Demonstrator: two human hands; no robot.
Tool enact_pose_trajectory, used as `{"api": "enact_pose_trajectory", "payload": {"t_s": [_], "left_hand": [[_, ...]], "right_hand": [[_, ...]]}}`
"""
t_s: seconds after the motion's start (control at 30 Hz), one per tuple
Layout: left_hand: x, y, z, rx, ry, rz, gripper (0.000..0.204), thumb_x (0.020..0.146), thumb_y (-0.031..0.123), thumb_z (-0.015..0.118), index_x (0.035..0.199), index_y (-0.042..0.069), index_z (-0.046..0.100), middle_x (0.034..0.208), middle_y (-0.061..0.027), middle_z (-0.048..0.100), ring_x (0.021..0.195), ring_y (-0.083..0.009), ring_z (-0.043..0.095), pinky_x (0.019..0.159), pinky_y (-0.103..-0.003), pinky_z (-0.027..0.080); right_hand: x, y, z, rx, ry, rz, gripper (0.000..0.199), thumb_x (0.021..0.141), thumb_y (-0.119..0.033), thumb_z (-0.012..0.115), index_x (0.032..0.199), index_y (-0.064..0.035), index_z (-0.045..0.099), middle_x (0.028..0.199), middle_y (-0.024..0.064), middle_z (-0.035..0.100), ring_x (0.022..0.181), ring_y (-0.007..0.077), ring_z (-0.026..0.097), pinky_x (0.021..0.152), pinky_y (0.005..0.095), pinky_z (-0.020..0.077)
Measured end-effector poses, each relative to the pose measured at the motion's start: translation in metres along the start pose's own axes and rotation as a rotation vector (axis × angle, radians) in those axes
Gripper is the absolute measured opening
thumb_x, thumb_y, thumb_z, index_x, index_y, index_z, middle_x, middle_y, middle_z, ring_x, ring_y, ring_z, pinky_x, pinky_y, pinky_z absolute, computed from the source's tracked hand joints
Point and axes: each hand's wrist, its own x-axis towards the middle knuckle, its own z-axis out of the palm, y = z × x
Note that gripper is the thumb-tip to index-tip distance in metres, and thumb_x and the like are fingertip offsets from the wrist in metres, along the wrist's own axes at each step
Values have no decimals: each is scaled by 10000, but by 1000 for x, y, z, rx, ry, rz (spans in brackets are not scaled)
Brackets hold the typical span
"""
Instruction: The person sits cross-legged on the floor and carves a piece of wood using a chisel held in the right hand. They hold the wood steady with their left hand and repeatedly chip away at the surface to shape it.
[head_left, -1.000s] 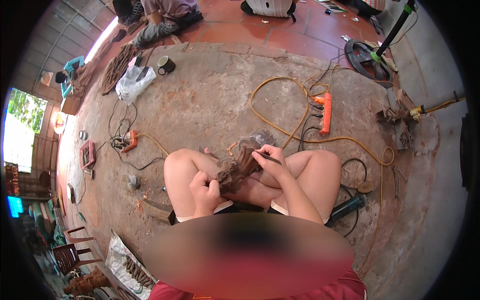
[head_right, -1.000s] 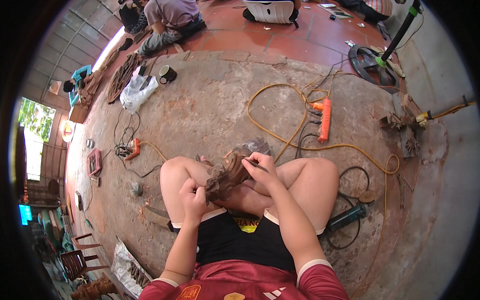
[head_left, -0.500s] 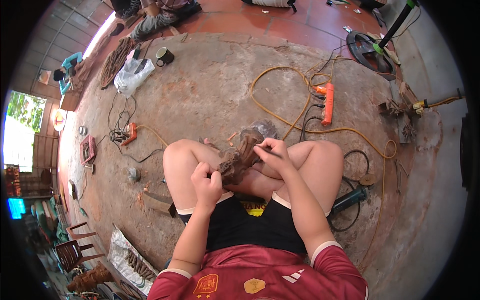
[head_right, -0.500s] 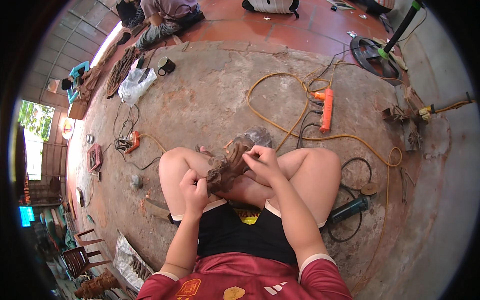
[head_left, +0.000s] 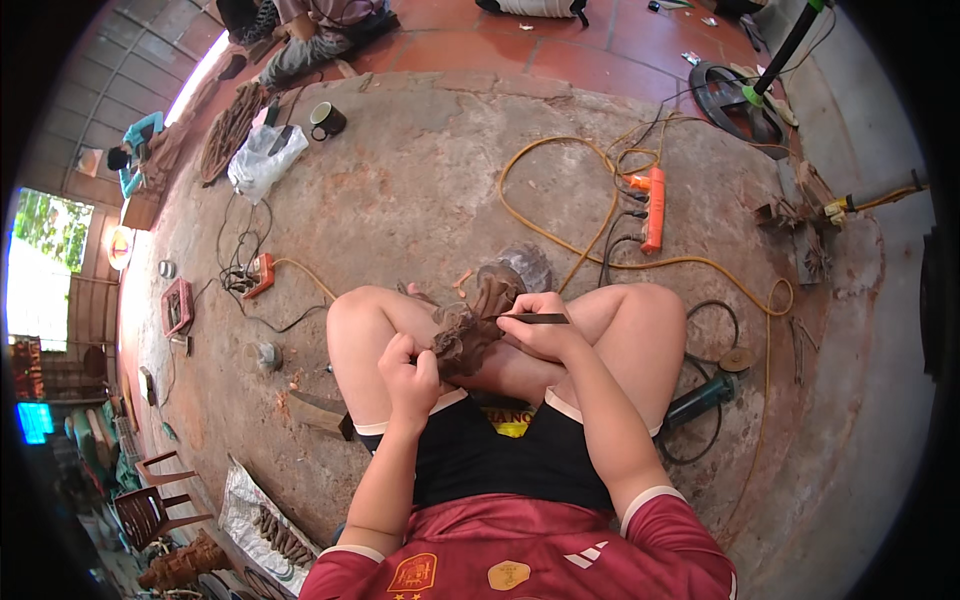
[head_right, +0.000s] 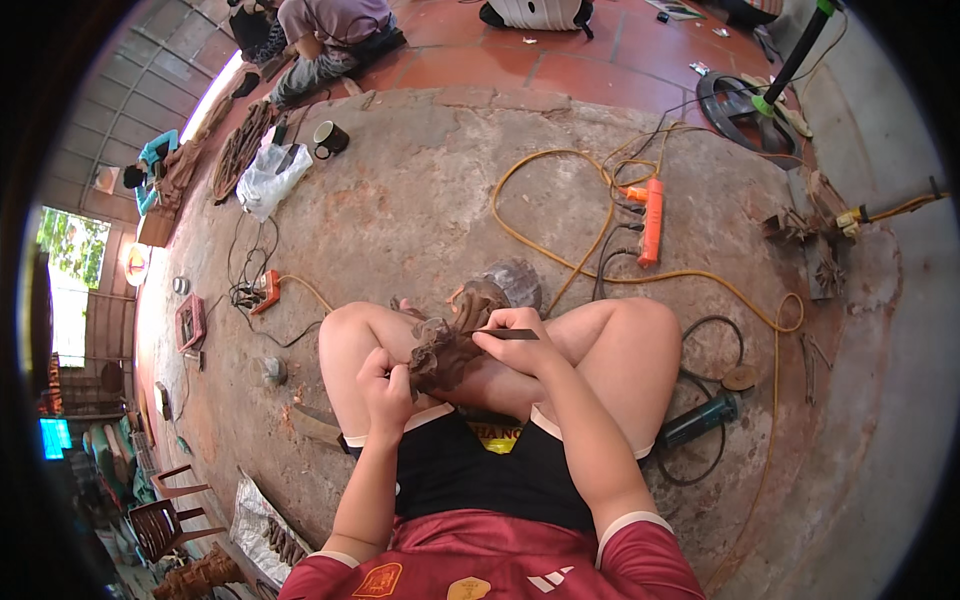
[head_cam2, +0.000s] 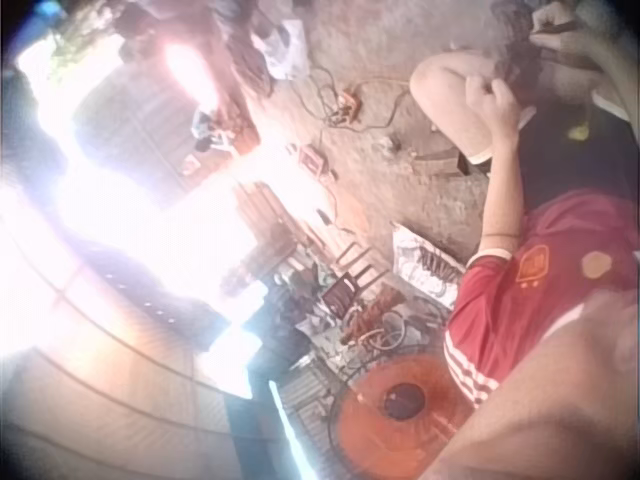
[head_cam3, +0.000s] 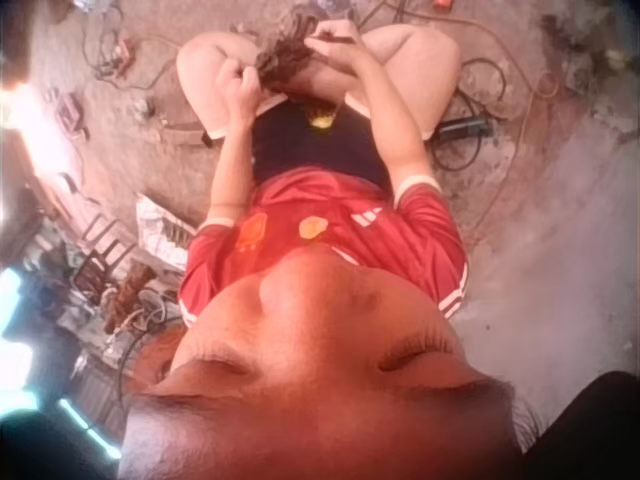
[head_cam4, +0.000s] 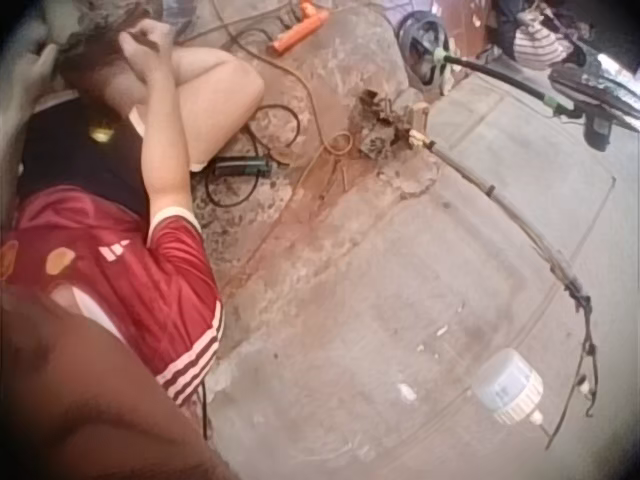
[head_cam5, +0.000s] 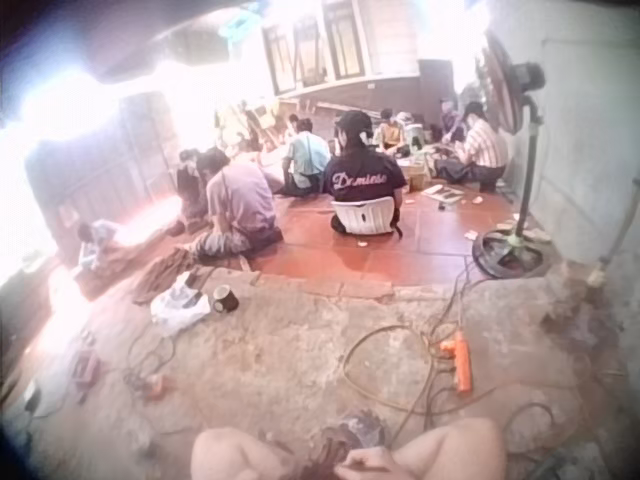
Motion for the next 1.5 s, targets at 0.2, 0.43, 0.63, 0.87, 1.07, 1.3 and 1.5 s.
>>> {"api": "enact_pose_trajectory", "payload": {"t_s": [0.2,0.43,0.63,0.87,1.07,1.3,1.5], "left_hand": [[0,-6,3,-27,-3,-25,125,695,-39,502,616,-35,406,590,-119,417,544,-203,412,524,-337,346],[1,-6,0,-14,-7,-37,134,705,-32,507,619,-35,404,589,-116,407,550,-195,403,527,-340,348],[1,-5,0,-7,-5,-43,138,707,-32,508,620,-33,402,587,-110,401,548,-187,397,526,-332,348],[1,-8,1,-7,-21,-24,153,722,-31,511,617,-20,401,589,-82,401,560,-161,396,527,-316,345],[1,3,5,-4,-5,-43,133,700,-33,514,609,-29,417,590,-123,438,548,-214,437,531,-337,372],[5,7,9,26,9,32,132,700,6,547,614,-26,452,610,-176,464,554,-316,484,542,-388,414],[14,21,9,38,-21,-2,122,707,39,567,628,-27,501,634,-182,508,585,-327,529,559,-396,436]], "right_hand": [[8,18,5,-5,240,-175,176,826,-134,705,756,16,644,649,76,646,631,67,542,571,278,448],[7,11,3,93,268,-111,141,821,-125,705,761,-5,662,637,74,630,598,65,527,537,281,432],[1,9,4,-120,100,-322,149,805,-130,711,753,1,662,650,119,651,580,117,584,550,293,457],[6,11,-10,-120,206,-158,144,794,-136,708,767,-2,665,659,140,653,574,131,590,553,312,465],[6,10,-4,-239,283,-289,134,786,-113,713,723,-13,649,622,114,633,563,145,595,537,308,460],[-2,-3,-1,-406,289,-451,149,759,-85,699,686,0,601,629,187,606,584,276,644,559,357,490],[-1,13,-9,-23,172,-42,181,773,-127,751,693,-20,630,585,52,632,561,88,584,516,280,458]]}}
